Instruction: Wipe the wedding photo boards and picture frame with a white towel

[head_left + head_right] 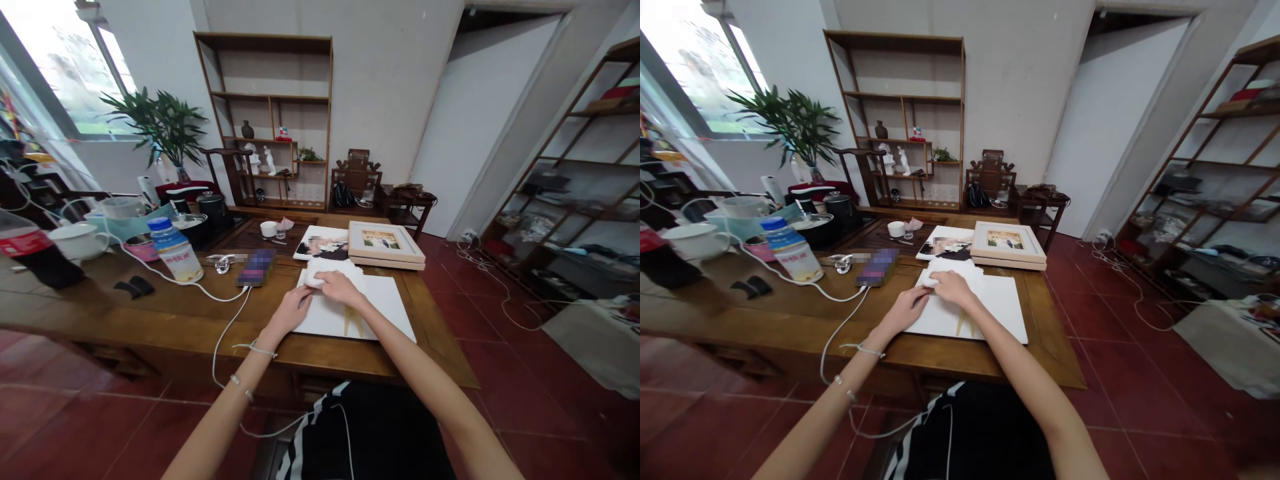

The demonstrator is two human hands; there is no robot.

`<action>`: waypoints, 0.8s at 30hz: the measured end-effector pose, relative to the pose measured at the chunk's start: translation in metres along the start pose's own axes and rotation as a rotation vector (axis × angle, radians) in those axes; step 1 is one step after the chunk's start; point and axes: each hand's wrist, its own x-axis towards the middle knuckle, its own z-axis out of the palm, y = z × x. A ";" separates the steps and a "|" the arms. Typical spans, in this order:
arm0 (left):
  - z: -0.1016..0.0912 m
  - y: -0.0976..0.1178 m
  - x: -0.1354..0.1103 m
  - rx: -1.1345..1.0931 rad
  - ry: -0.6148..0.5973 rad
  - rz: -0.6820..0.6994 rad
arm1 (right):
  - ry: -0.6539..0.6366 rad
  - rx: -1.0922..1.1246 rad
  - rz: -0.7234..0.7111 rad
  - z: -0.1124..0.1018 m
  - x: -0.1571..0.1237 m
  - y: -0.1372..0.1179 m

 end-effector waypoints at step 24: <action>0.007 -0.008 -0.003 0.033 0.027 -0.002 | -0.006 -0.097 0.098 -0.020 -0.168 0.050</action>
